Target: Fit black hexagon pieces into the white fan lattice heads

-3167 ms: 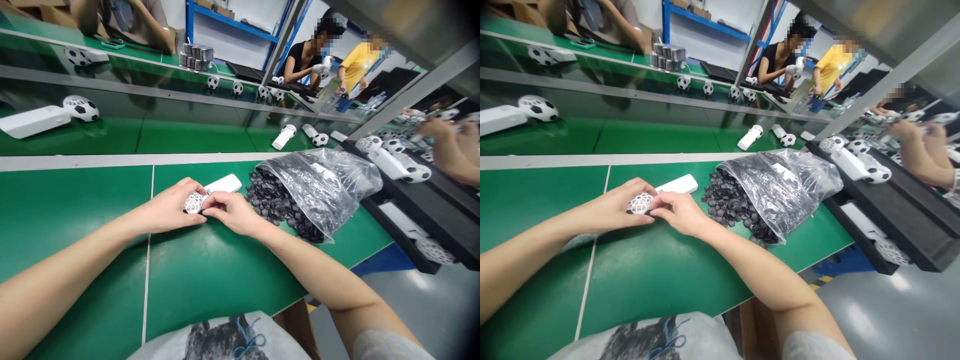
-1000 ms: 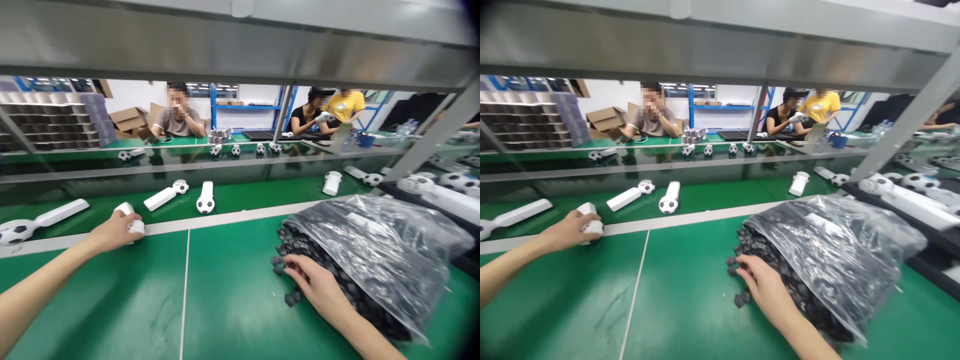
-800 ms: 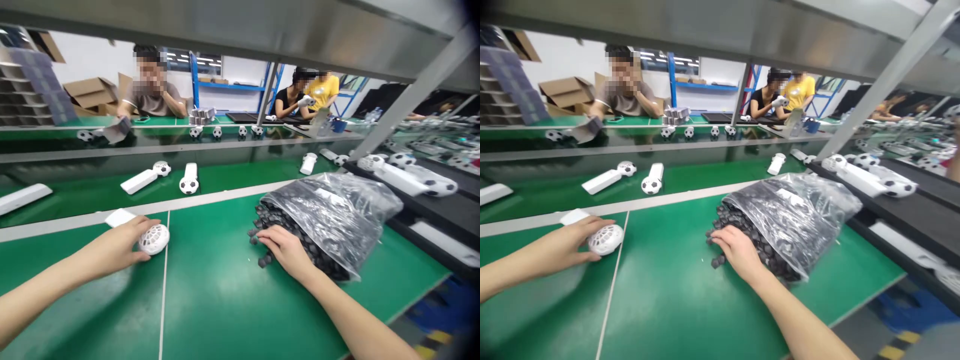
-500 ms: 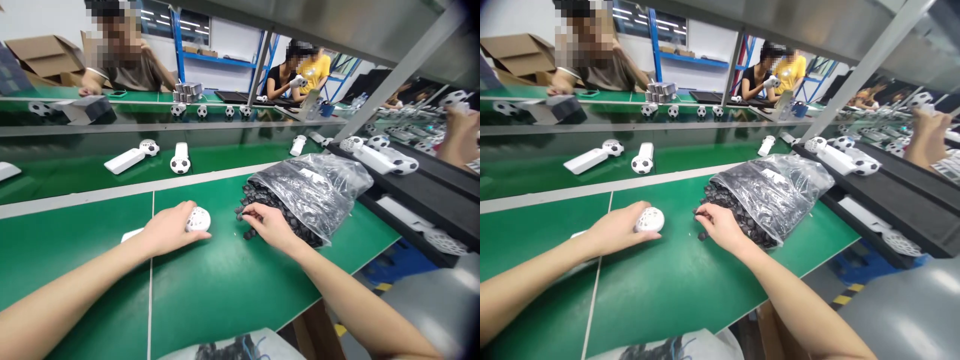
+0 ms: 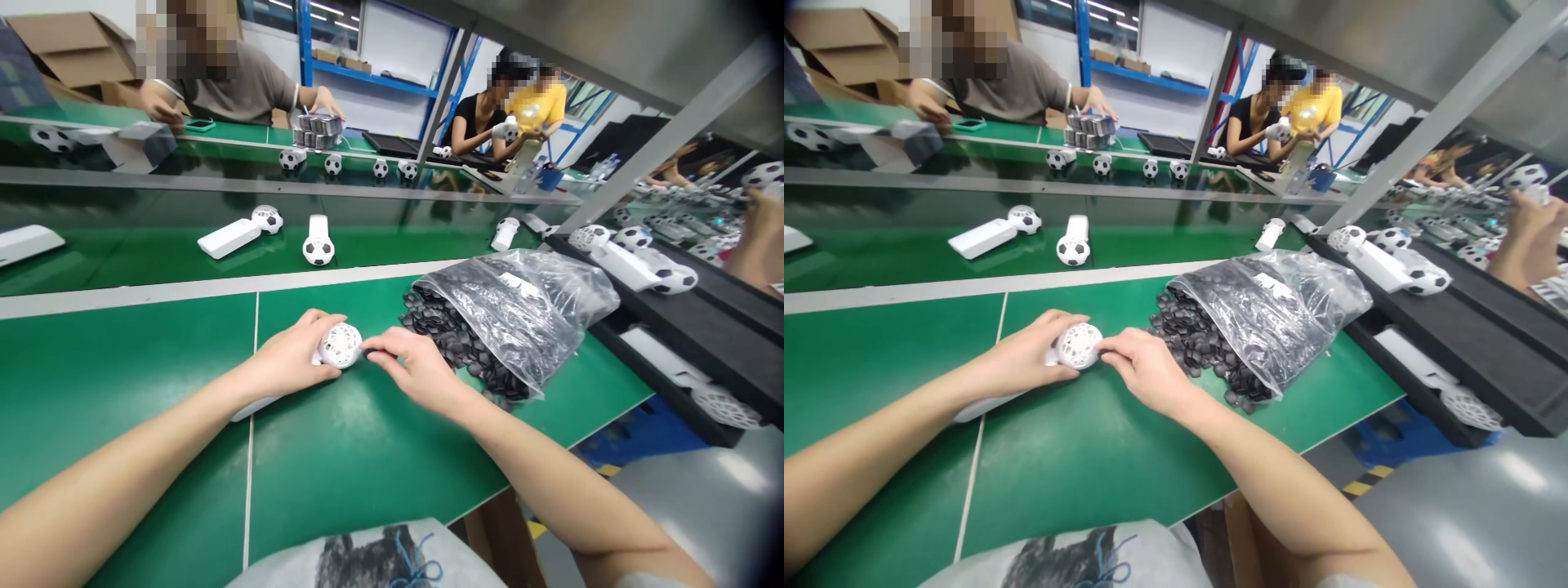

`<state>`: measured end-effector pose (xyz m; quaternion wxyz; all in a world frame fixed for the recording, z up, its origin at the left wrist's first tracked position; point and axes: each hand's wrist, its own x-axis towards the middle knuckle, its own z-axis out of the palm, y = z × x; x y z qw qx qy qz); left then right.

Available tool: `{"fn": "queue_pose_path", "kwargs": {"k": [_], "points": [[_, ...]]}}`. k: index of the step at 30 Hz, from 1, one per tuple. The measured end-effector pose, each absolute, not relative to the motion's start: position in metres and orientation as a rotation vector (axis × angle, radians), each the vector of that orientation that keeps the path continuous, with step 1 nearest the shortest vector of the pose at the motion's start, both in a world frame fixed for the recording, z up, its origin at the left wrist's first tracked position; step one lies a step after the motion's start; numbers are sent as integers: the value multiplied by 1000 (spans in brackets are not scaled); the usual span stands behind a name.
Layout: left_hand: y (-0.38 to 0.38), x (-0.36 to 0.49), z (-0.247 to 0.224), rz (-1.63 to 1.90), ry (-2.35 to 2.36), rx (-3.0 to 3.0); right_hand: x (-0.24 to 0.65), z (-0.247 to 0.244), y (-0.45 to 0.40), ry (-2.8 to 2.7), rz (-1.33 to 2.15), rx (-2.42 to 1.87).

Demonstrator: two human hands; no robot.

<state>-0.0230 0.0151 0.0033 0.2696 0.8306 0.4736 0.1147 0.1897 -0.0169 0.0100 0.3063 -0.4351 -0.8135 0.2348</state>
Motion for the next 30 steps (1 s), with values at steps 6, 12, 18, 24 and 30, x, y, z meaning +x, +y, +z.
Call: {"fn": "queue_pose_path", "kwargs": {"k": [6, 12, 18, 24, 30], "points": [[13, -19, 2, 349, 1303, 2230, 178, 7, -21, -2046, 785, -1111], [14, -18, 2, 361, 1327, 2244, 167, -11, -13, -1924, 829, -1109], [13, -18, 5, 354, 1317, 2255, 166, -17, -10, -1847, 865, -1179], [10, -16, 8, 366, 1309, 2290, 165, -21, -5, -1854, 933, -1163], [10, -15, 8, 363, 1310, 2240, 176, -22, 4, -2020, 873, -1103]]}}
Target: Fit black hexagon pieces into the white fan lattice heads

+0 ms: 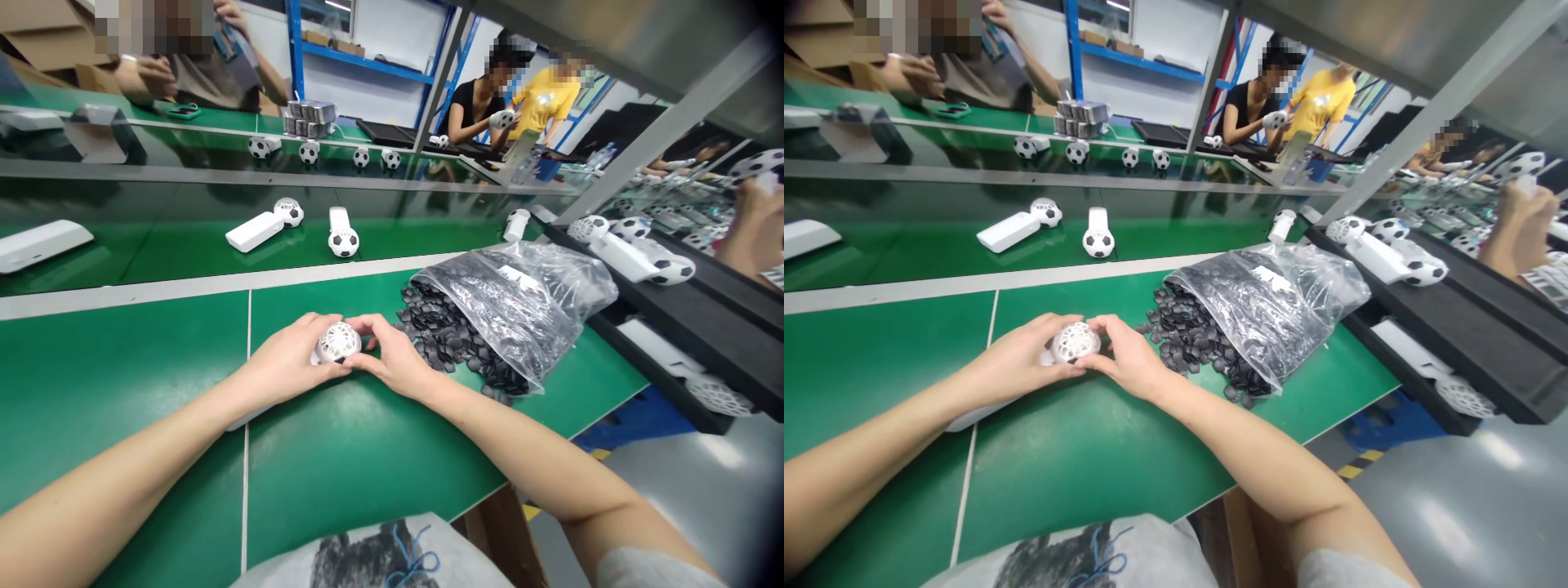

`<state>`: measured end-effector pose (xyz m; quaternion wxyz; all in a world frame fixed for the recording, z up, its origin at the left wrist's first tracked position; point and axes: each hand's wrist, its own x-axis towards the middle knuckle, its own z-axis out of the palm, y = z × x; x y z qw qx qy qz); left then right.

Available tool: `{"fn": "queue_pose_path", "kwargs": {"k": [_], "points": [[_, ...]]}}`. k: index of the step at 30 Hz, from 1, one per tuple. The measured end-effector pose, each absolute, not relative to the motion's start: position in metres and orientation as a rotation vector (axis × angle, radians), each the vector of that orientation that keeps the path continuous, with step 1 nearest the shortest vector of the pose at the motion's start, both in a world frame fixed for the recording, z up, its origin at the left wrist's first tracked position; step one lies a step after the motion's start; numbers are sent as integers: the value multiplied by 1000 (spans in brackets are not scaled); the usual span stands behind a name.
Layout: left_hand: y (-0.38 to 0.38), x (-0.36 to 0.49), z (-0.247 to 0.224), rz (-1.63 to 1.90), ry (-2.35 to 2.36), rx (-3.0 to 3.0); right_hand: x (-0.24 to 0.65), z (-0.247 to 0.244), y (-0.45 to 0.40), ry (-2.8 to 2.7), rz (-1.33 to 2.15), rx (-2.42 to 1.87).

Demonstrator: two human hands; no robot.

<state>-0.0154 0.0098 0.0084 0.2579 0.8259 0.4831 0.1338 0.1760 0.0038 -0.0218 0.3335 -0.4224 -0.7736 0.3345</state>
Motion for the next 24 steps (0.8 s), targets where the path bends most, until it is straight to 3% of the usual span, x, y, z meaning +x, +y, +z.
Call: {"fn": "queue_pose_path", "kwargs": {"k": [11, 16, 24], "points": [[7, -16, 7, 316, 1265, 2307, 189, -7, 12, -1987, 897, -1151], [14, -22, 8, 224, 1239, 2475, 238, -2, 24, -1984, 454, -1494], [17, -21, 11, 214, 1245, 2646, 226, -9, 11, -2539, 197, -1428]]}}
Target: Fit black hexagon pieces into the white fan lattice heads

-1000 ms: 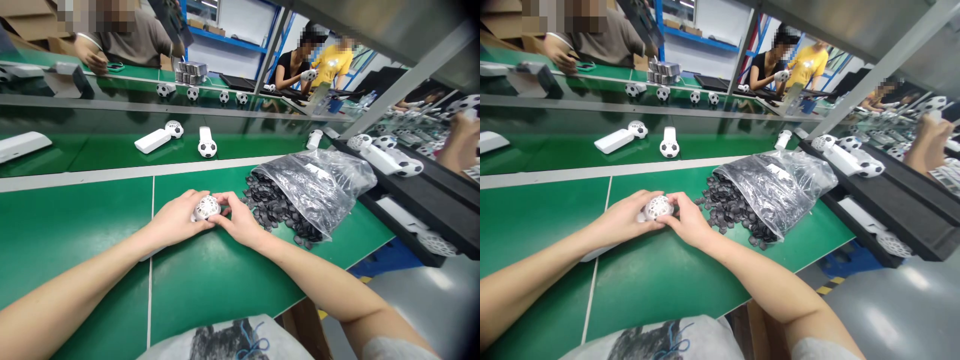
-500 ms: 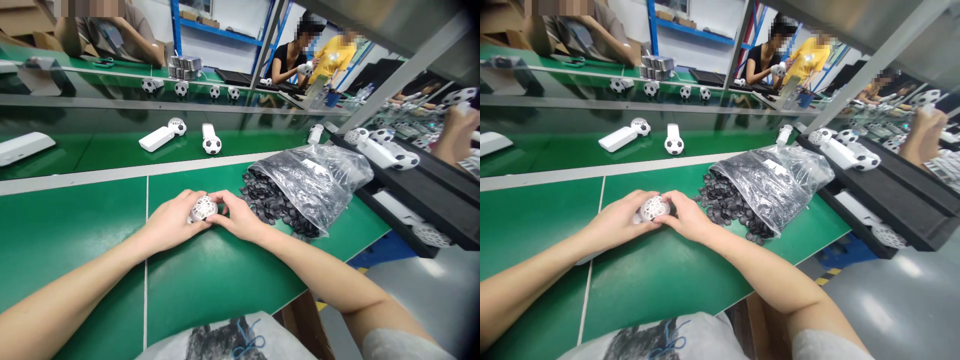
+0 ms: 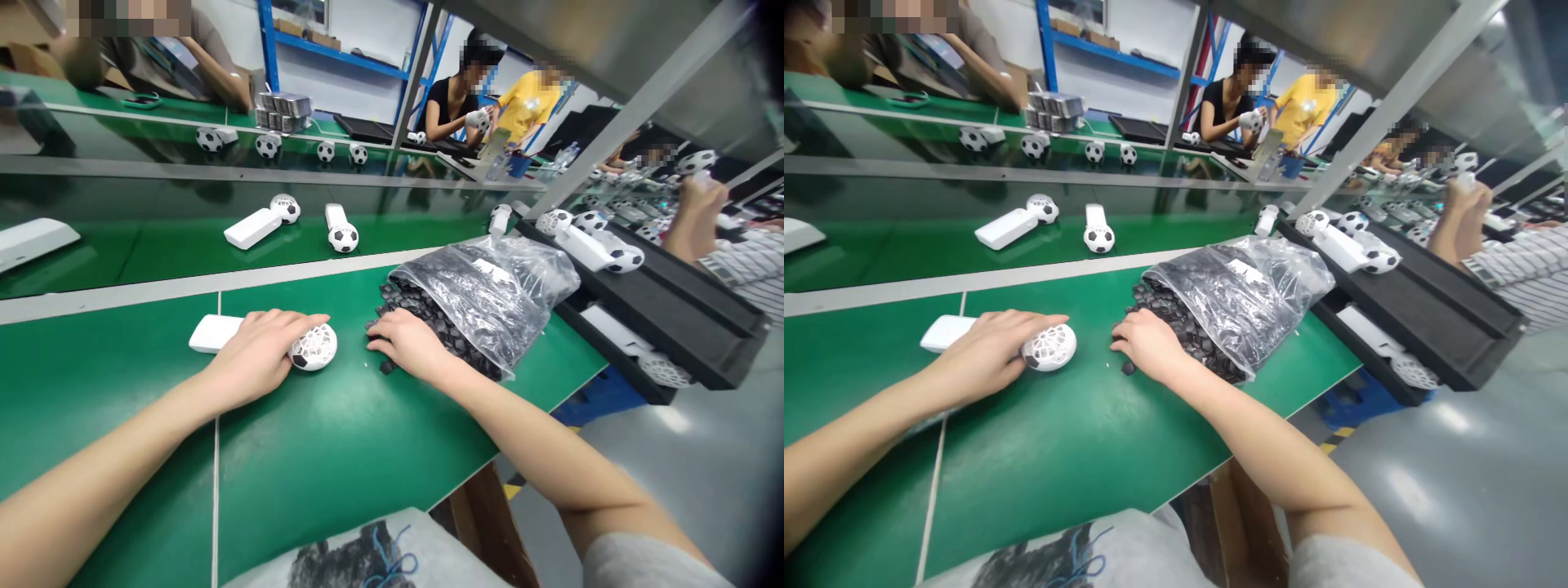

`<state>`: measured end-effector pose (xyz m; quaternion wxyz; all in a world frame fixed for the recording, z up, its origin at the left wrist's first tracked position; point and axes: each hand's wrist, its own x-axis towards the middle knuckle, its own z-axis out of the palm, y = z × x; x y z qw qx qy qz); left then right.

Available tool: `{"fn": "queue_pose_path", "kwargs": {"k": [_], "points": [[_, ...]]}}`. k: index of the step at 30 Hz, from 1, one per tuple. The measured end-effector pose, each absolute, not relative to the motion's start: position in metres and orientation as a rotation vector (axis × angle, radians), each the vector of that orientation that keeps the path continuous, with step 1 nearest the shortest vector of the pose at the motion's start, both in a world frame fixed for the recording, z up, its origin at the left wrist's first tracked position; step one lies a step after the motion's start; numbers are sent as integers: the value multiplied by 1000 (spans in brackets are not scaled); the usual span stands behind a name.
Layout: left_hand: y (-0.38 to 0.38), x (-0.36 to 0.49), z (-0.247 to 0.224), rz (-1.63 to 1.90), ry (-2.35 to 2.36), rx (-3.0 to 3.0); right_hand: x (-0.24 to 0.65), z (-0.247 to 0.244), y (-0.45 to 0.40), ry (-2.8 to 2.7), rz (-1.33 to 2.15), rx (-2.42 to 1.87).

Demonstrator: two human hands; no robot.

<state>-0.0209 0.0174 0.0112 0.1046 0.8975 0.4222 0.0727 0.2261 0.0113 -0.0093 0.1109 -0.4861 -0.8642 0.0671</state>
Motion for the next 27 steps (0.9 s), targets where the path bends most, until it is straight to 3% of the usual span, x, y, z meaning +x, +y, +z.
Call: {"fn": "queue_pose_path", "kwargs": {"k": [5, 13, 17, 24, 27], "points": [[19, -23, 9, 249, 1167, 2668, 222, -11, 4, -2640, 4, -1467], [17, -23, 6, 243, 1169, 2554, 194, 8, -10, -2130, 783, -1139], [14, -19, 4, 303, 1231, 2504, 176, 4, -12, -2025, 938, -1086], [12, -14, 5, 358, 1271, 2462, 174, -1, -6, -1969, 905, -1187], [12, -12, 7, 396, 1276, 2438, 173, -3, -5, -1800, 1203, -1197]]}}
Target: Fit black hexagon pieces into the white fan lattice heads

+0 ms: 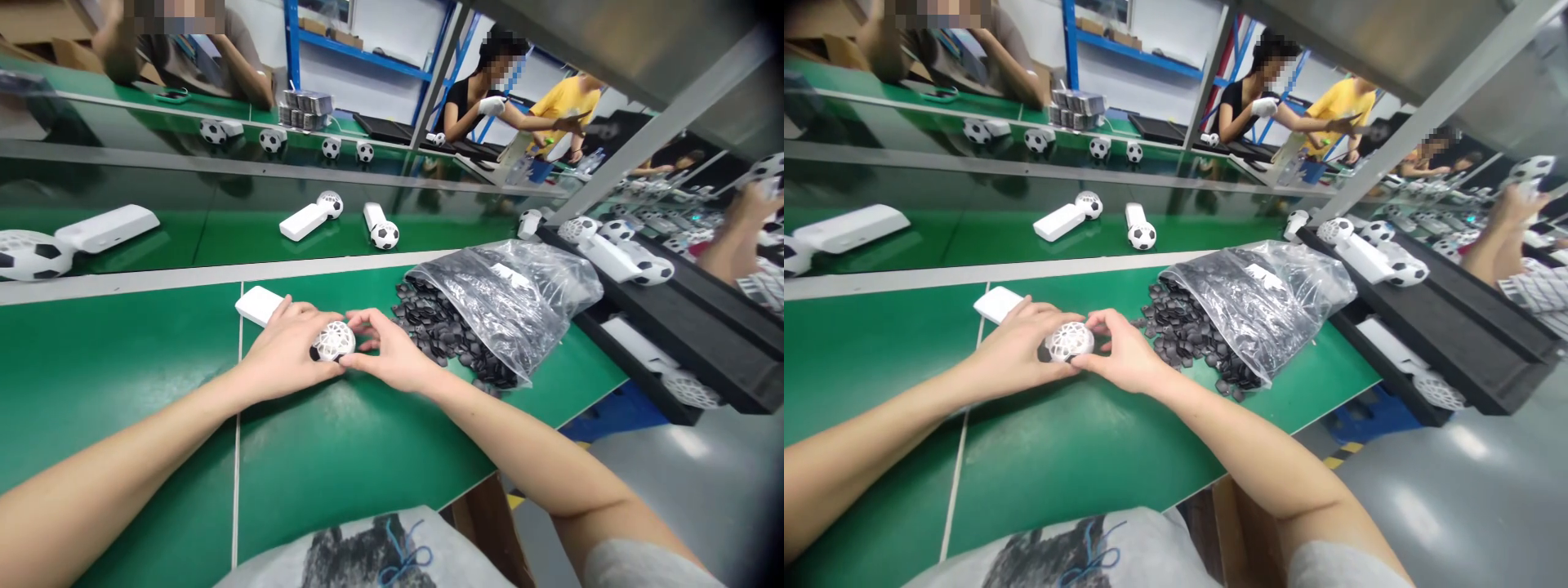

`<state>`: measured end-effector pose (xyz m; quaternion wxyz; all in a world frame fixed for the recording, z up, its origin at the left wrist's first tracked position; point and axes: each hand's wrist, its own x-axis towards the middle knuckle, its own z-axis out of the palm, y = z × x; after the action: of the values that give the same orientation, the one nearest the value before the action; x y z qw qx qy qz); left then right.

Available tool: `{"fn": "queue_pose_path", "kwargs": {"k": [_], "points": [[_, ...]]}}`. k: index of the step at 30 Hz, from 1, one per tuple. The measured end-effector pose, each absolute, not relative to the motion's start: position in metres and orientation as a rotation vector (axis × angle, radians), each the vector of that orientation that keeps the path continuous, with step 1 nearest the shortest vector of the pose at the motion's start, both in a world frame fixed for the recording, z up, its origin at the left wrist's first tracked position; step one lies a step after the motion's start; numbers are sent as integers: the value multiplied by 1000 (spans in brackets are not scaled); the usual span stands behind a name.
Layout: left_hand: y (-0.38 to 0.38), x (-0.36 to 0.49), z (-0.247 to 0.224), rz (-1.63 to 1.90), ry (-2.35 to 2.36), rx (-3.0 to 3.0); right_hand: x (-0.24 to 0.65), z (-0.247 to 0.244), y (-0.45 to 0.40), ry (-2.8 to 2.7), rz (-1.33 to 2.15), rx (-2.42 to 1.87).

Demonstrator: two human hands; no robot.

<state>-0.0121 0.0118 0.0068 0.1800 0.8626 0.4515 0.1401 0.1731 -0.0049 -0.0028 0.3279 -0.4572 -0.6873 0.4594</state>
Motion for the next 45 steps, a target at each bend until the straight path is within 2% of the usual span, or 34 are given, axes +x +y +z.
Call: {"fn": "queue_pose_path", "kwargs": {"k": [3, 10, 12, 17, 20, 26, 29, 35, 40, 45], "points": [[14, -11, 6, 415, 1270, 2420, 170, -9, -5, -1631, 1436, -1148], [16, -14, 4, 412, 1191, 2454, 172, -12, 1, -1666, 1364, -1155], [18, -18, 5, 400, 1137, 2483, 186, -5, 10, -1778, 1208, -1191], [21, -27, 9, 281, 1044, 2496, 228, 2, 28, -2120, 441, -1430], [17, -26, 7, 211, 1083, 2420, 234, -7, 30, -2404, 260, -1405], [10, -16, 0, 369, 1094, 2331, 223, -17, 27, -2675, -52, -1438], [13, -18, 4, 326, 969, 2323, 219, -10, 22, -2545, 98, -1464], [15, -21, 8, 346, 929, 2283, 198, 12, -4, -2265, 733, -1204], [14, -21, 5, 376, 910, 2289, 189, 19, -11, -2373, 697, -1108], [14, -19, 5, 395, 933, 2275, 191, 18, -11, -2193, 777, -1173]]}}
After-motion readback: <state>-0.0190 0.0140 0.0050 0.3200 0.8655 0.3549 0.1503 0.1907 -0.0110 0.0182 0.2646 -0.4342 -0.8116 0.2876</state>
